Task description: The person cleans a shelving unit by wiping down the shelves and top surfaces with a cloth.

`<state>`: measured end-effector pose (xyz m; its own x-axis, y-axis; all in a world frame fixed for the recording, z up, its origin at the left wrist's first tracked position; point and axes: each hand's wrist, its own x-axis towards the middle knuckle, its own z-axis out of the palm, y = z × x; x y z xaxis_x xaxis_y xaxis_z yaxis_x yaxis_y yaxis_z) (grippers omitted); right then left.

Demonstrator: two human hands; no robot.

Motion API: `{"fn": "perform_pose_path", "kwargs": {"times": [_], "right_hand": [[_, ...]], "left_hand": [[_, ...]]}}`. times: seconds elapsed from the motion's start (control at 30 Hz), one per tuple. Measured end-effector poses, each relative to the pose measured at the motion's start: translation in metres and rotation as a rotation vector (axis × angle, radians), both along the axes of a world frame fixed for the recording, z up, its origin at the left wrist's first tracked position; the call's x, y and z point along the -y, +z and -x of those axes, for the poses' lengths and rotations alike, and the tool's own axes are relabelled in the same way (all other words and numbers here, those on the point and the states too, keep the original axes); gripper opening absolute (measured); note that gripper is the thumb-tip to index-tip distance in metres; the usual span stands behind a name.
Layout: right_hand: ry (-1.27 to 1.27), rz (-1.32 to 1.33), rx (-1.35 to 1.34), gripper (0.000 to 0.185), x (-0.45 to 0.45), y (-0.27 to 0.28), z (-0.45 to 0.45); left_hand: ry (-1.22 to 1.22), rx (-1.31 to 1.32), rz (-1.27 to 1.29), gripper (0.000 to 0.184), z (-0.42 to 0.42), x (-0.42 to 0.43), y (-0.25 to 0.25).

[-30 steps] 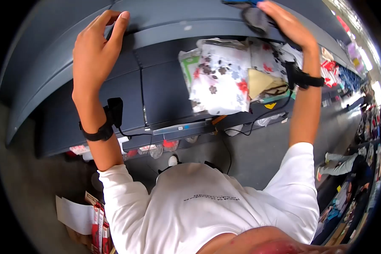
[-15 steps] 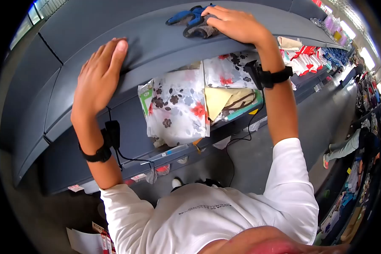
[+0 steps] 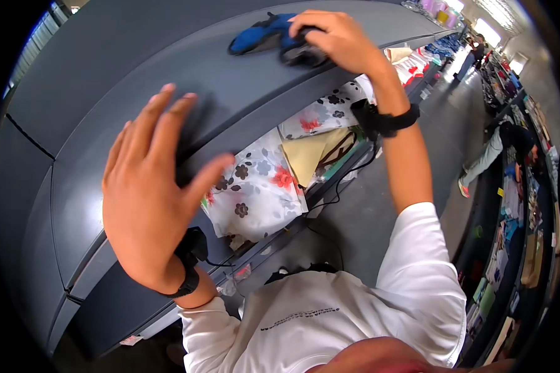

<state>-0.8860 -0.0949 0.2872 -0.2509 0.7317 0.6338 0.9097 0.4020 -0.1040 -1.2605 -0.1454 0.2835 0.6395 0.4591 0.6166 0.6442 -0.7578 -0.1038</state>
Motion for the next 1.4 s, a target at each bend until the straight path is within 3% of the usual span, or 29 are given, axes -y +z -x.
{"fn": "perform_pose_path", "kwargs": {"times": [0.03,0.07,0.13,0.2,0.23,0.27,0.33,0.47,0.57,0.67,0.73,0.83,0.87,0.9,1.0,1.1,1.2,1.3,1.4], "right_hand": [[0.110,0.014,-0.009,0.023,-0.005,0.004,-0.019],[0.054,-0.024,0.012,0.025,-0.012,-0.001,-0.040],[-0.191,0.460,-0.236,0.027,0.008,0.018,-0.028],[-0.130,0.283,-0.189,0.029,0.009,0.013,0.001],[-0.233,0.196,-0.088,0.029,0.001,0.004,0.009],[-0.301,0.205,-0.151,0.031,0.007,0.001,0.036],[-0.215,-0.010,-0.075,0.033,0.018,-0.004,0.093],[-0.161,-0.074,0.004,0.032,0.020,-0.011,0.131],[-0.236,0.008,-0.028,0.034,0.024,-0.010,0.117],[-0.270,-0.004,0.030,0.033,0.014,-0.006,0.071],[-0.285,0.127,0.023,0.033,0.004,0.001,0.042],[-0.055,0.274,0.092,0.041,-0.009,0.018,0.017],[0.081,0.379,0.120,0.045,-0.007,0.020,0.014],[0.018,0.531,0.117,0.049,0.001,0.031,0.019],[0.071,0.663,0.172,0.048,0.003,0.046,-0.001],[0.086,0.728,0.257,0.048,-0.003,0.056,-0.030],[0.050,0.719,0.272,0.050,0.003,0.059,-0.052],[0.146,0.832,0.041,0.050,0.007,0.062,-0.073],[0.183,0.852,0.061,0.050,-0.018,0.057,-0.109]], "left_hand": [[-0.047,0.004,0.009,0.072,0.002,-0.001,-0.002],[-0.055,0.010,0.016,0.072,0.003,-0.002,-0.003],[-0.055,-0.020,0.013,0.072,0.004,-0.002,-0.004],[-0.088,-0.032,0.001,0.070,0.006,-0.001,-0.003],[-0.093,-0.039,-0.007,0.068,0.008,-0.001,-0.003],[-0.101,-0.033,-0.011,0.068,0.011,-0.001,-0.003],[-0.162,-0.012,0.061,0.063,0.016,-0.001,-0.003],[-0.175,-0.066,0.022,0.065,0.015,-0.005,-0.003],[0.006,-0.025,0.010,0.076,0.008,-0.004,-0.013],[0.048,-0.019,0.029,0.080,0.005,-0.004,-0.014],[0.038,-0.009,-0.043,0.078,0.006,-0.010,-0.016],[-0.028,0.010,-0.111,0.068,-0.006,-0.005,-0.013],[-0.024,0.009,-0.013,0.064,-0.016,-0.002,-0.009],[-0.021,0.019,0.076,0.063,-0.029,-0.002,-0.004],[0.137,-0.114,0.180,0.070,-0.091,0.014,0.008],[0.139,-0.161,0.200,0.075,-0.151,0.004,0.015],[0.126,0.078,0.162,0.060,-0.200,-0.015,-0.001],[0.203,0.081,0.116,0.052,-0.227,-0.020,-0.010],[0.216,0.010,0.114,0.049,-0.227,-0.020,-0.011]]}}
